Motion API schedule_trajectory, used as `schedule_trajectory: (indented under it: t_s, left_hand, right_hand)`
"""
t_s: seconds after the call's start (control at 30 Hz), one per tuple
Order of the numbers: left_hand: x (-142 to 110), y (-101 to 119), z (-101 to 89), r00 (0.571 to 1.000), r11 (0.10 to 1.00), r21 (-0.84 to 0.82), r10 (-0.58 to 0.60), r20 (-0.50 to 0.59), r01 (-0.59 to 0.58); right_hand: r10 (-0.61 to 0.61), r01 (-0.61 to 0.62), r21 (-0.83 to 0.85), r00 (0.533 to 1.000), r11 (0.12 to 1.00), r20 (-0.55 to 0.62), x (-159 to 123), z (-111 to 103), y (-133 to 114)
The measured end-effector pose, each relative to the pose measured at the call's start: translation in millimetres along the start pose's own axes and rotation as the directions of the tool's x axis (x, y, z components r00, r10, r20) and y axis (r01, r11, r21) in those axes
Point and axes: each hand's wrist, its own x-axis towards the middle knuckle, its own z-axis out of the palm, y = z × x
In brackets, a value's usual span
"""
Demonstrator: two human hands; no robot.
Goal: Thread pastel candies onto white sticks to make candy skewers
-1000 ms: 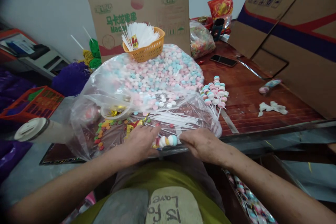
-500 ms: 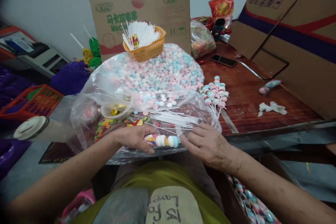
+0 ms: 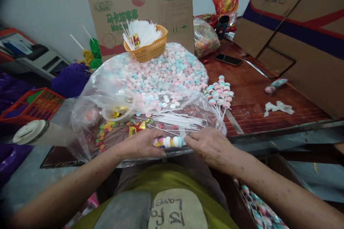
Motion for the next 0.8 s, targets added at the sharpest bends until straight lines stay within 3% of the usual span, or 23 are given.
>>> schedule_trajectory:
  t_s: [0.1, 0.23, 0.33, 0.43, 0.57, 0.63, 0.7, 0.77, 0.8]
  left_hand:
    - [0.5, 2.0, -1.0, 0.999, 0.999, 0.017, 0.030, 0.033, -0.030]
    - [9.6, 10.4, 17.0, 0.995, 0.995, 0.068, 0.075, 0.059, -0.079]
    - [13.6, 6.9, 21.8, 0.996, 0.999, -0.004, 0.053, 0.073, -0.053]
    - [10.5, -7.5, 7.9, 0.988, 0.991, -0.100, 0.105, 0.110, -0.095]
    - [3.9, -22.3, -10.2, 0.957, 0.998, -0.052, 0.059, 0.284, -0.046]
    - [1.8, -20.8, -9.0, 0.980, 1.000, 0.030, -0.013, 0.199, 0.007]
    - [-0.1, -15.1, -2.7, 0.998, 0.974, 0.219, -0.050, -0.034, 0.056]
    - [-1.5, -9.2, 5.0, 0.967, 0.893, 0.442, 0.034, -0.252, 0.084]
    - [-1.7, -7.1, 8.7, 0.946, 0.847, 0.527, 0.109, -0.305, 0.072]
  right_hand:
    - [-0.024, 0.021, 0.042, 0.997, 0.999, 0.068, 4.5, -1.3, -1.6]
    - [0.039, -0.055, 0.119, 0.990, 0.991, 0.134, 18.9, 4.9, -11.6]
    - [0.033, -0.072, 0.199, 0.981, 0.977, 0.190, 25.2, 9.9, -10.9]
    - [0.022, -0.062, 0.249, 0.987, 0.966, 0.159, 22.6, 9.9, -1.5]
    - [0.010, -0.023, 0.219, 0.998, 0.975, 0.059, 14.9, 3.3, 7.2]
    - [0.045, -0.059, 0.195, 0.996, 0.979, 0.075, 12.9, -0.3, 7.2]
    - [0.098, -0.127, 0.229, 0.987, 0.965, 0.130, 12.4, -3.1, 6.0]
    - [0.122, -0.182, 0.326, 0.973, 0.928, 0.195, 13.5, -4.9, 4.5]
    - [0.124, -0.199, 0.374, 0.969, 0.906, 0.216, 14.7, -5.4, 3.6]
